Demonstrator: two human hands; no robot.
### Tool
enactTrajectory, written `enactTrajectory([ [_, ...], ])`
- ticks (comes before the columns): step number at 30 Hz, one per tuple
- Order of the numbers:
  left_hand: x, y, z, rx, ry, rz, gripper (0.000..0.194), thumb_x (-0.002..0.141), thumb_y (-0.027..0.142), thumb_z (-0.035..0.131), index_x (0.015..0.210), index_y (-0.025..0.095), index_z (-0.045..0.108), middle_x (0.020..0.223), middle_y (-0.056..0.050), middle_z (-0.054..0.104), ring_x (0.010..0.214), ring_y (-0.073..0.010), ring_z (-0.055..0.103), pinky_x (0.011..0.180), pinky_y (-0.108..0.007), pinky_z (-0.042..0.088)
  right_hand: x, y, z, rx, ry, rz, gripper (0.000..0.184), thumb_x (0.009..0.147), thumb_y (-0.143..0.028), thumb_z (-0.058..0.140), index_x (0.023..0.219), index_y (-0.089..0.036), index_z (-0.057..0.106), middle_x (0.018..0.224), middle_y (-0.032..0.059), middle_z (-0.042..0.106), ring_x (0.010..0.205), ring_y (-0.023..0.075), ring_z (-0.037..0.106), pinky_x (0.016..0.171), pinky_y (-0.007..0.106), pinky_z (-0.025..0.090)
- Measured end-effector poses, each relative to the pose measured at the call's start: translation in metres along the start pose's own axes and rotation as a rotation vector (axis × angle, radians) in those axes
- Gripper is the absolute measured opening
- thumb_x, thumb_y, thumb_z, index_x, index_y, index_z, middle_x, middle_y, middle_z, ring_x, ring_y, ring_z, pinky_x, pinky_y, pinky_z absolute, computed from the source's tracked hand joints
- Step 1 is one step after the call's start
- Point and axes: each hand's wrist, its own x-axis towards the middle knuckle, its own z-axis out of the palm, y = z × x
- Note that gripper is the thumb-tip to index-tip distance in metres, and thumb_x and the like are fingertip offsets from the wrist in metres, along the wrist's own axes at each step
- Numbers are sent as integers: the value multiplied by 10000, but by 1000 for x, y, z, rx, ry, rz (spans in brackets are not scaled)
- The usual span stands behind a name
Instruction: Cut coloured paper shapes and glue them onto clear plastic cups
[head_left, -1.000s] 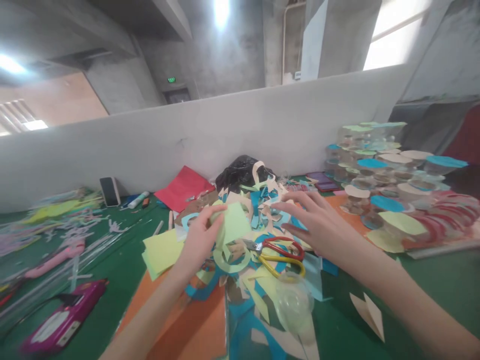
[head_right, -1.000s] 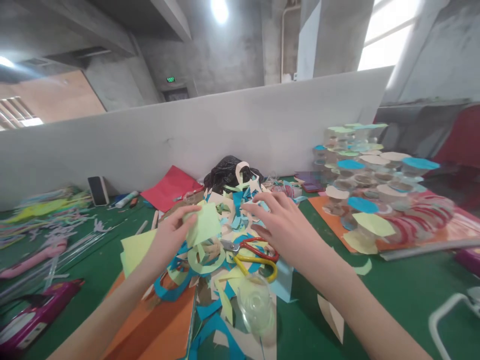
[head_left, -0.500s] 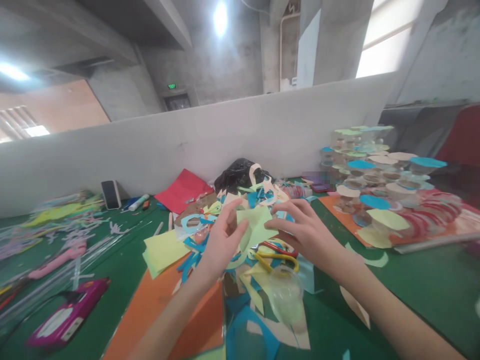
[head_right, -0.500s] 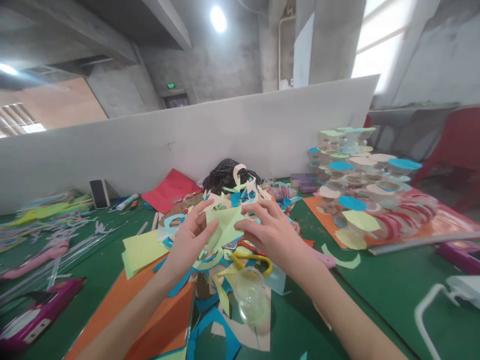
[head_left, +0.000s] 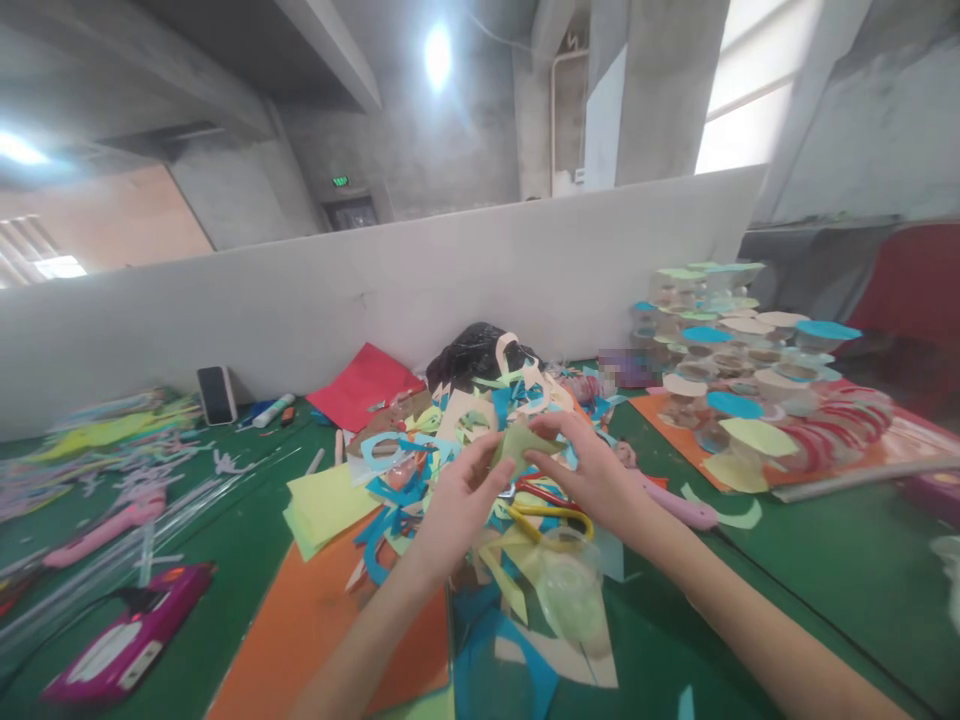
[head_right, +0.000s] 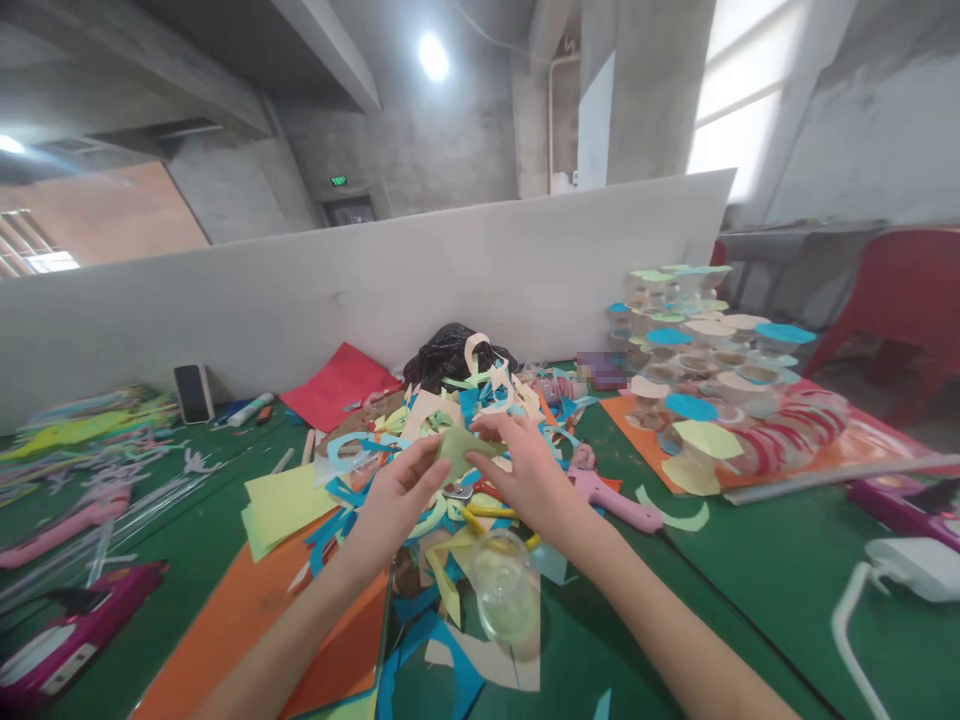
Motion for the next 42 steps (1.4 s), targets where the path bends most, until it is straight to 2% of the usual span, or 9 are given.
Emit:
enactTrajectory([
  [5, 4, -18, -5, 66, 63, -41, 287, 850, 459, 590, 894, 182, 648, 776, -1, 649, 707, -135, 581, 656, -232, 443, 3, 1, 1, 85, 10, 134, 280, 860, -387, 585, 1089, -226, 592, 1074, 67, 661, 1031, 218, 610, 911, 375, 486],
  [8, 7, -25, -7, 8, 106, -26, 274, 851, 445, 591, 887, 178, 639, 730, 12, 622, 663, -121, 544, 638, -228, 420, 4, 0, -1, 84, -26, 287, 289, 803, -434, 622, 980, -206, 623, 955, 56, 692, 916, 221, 641, 829, 362, 503],
  [11, 9, -27, -4, -92, 97, -12, 276, 845, 423, 605, 950, 170, 642, 739, 1, 643, 659, -125, 540, 655, -238, 429, 5, -3, -1, 128, -143, 379, 317, 829, -504, 582, 847, -192, 641, 846, 47, 702, 803, 207, 644, 749, 340, 499],
  [13, 8, -26, 0, -142, 40, -12, 293, 835, 404, 622, 1011, 170, 642, 795, -18, 673, 682, -130, 556, 667, -245, 437, 4, -5, 0, 177, -182, 370, 351, 856, -519, 546, 820, -186, 650, 835, 45, 709, 792, 201, 642, 733, 326, 490],
  [17, 4, -20, 9, -213, -29, -20, 320, 790, 412, 672, 1003, 174, 650, 887, -54, 706, 748, -154, 602, 670, -254, 443, 4, -7, 2, 189, -123, 390, 332, 833, -494, 573, 800, -178, 672, 794, 48, 717, 770, 215, 647, 699, 326, 490],
  [24, 2, -13, 13, -203, 15, -82, 319, 757, 430, 696, 910, 161, 619, 698, -4, 650, 648, -126, 565, 652, -253, 416, 5, -5, -1, 244, -88, 434, 339, 820, -506, 573, 785, -189, 687, 756, 44, 699, 697, 205, 644, 591, 299, 480],
  [33, -4, -13, 20, -295, 42, -45, 359, 773, 373, 707, 964, 234, 437, 656, 47, 668, 670, -144, 647, 692, -258, 431, 5, -16, -3, 221, -154, 431, 312, 759, -470, 630, 669, -178, 695, 721, 43, 688, 715, 196, 614, 638, 280, 469],
  [37, -1, -14, 16, -262, 59, -60, 370, 762, 363, 717, 929, 234, 413, 641, 40, 678, 664, -146, 645, 686, -255, 427, 9, -6, -16, 183, -36, 458, 371, 786, -516, 601, 606, -196, 650, 583, 3, 591, 572, 147, 509, 557, 263, 400],
  [42, 3, -22, 12, -223, 70, -67, 366, 760, 390, 716, 909, 231, 422, 613, 48, 654, 661, -143, 634, 675, -247, 413, 14, 1, -27, 234, 94, 432, 374, 810, -544, 561, 676, -202, 632, 659, 5, 619, 547, 127, 457, 531, 254, 378],
])
